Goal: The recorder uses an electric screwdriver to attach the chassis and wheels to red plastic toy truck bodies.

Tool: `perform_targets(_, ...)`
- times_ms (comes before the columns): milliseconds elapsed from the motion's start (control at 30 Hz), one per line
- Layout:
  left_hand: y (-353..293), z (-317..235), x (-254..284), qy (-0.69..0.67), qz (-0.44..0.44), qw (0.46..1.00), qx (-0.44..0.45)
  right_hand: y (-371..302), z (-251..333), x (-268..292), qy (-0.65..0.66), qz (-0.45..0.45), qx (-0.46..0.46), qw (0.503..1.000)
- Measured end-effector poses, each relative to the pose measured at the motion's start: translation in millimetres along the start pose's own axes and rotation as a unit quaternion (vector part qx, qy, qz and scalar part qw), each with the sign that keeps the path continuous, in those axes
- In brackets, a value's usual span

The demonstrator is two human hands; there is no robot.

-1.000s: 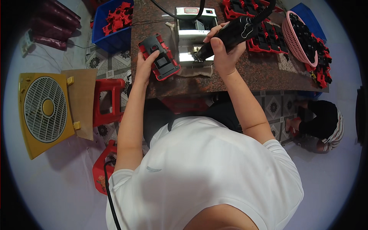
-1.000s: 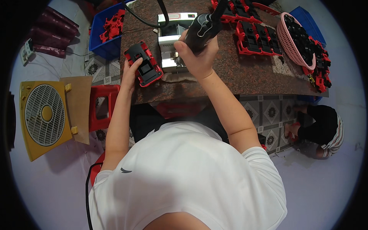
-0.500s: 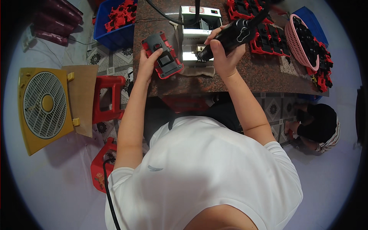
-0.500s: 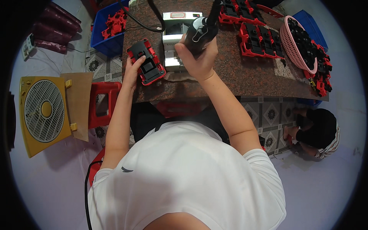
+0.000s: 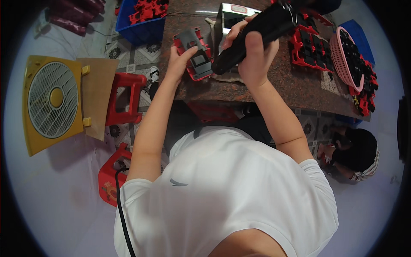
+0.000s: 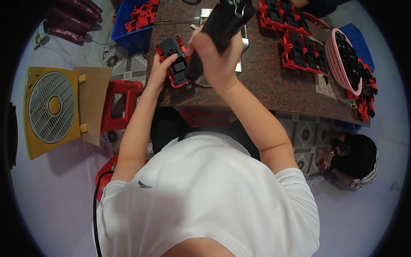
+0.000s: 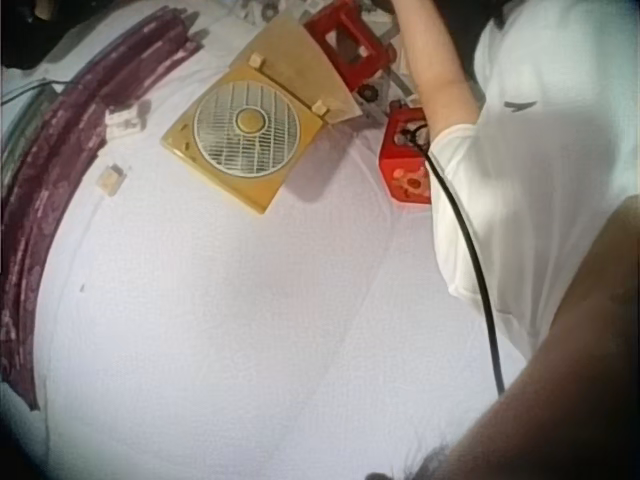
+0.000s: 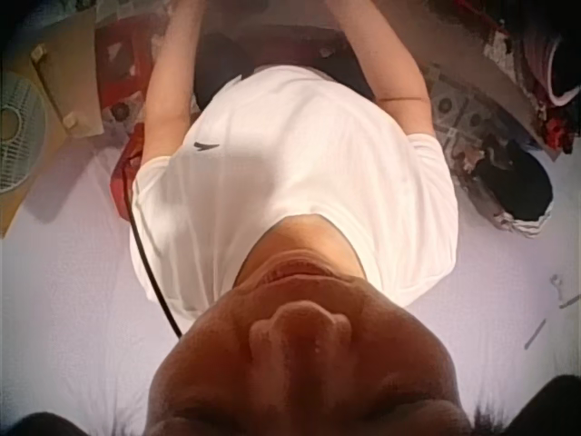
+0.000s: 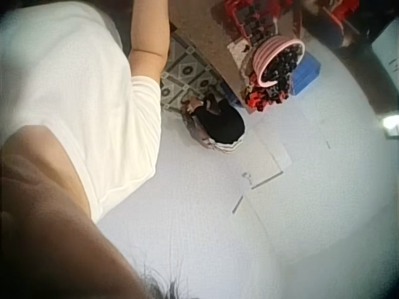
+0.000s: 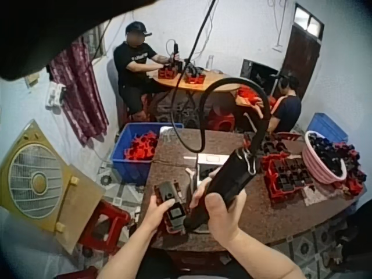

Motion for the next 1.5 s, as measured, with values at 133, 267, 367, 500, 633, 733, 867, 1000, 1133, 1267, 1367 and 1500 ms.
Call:
perform_targets(133,-1.2,-7.5,-2.9,0.003,-0.01,1.0,-0.012,-10.9,-4.8,-25.4,-0.042,0.032,0.061,0.997)
perform_targets(267,-1.0,-4.6,0.6,0.014,-0.001,1.0,0.0,-14.5,-9.5,-35.8,-0.041,0.043,0.073,0.996)
perform_targets(367,-1.0,-7.0,-4.3,-0.054,0.017,0.998,-0.021,-14.8,-10.6,-40.3,-0.038,0.056,0.06,0.996)
perform_targets(500,-0.7,-10.1,-5.4,-0.069,0.022,0.996,-0.044,-17.6,-14.3,-47.4,-0.06,0.07,0.057,0.994)
perform_targets(633,-1.0,-13.0,-4.2,-0.062,0.005,0.997,-0.051,-20.6,-20.1,-58.7,-0.056,0.082,0.044,0.994)
perform_targets(733,4.8,-9.0,-9.6,-0.137,0.044,0.988,-0.061,-18.3,-12.0,-75.4,-0.144,0.096,0.032,0.984)
perform_targets(867,-4.3,-21.9,-3.1,0.075,0.0,0.997,-0.014,-14.1,-29.6,-78.6,-0.108,0.084,-0.011,0.99)
perform_targets(1000,-4.7,-21.1,-3.6,0.03,-0.006,0.999,-0.017,-11.2,-30.7,-78.1,-0.136,0.093,-0.008,0.986)
perform_targets(1133,-4.9,-19.7,0.3,0.05,0.008,0.998,-0.027,-11.0,-32.6,-75.2,-0.153,0.085,-0.014,0.985)
perform_targets(1267,-1.8,-10.3,-0.3,0.046,0.005,0.999,-0.028,-8.4,-34.1,-71.7,-0.136,0.065,-0.019,0.988)
perform_targets(1367,15.6,19.9,6.5,-0.016,0.045,0.995,-0.091,1.2,-23.7,-71.2,0.019,0.08,0.009,0.997)
perform_targets(1500,-1.5,-1.1,1.5,-0.02,0.015,1.0,-0.012,16.4,22.6,-53.5,0.041,0.09,0.072,0.993)
Point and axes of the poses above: each hand's wrist, its own y-axis towards the middle knuckle, its own x-axis out of the back of the hand, z = x × y, the point moved 7 cm from there along y, towards the middle knuckle, and after that the axes turned 11 degrees about -x, right-handed, at the moved point
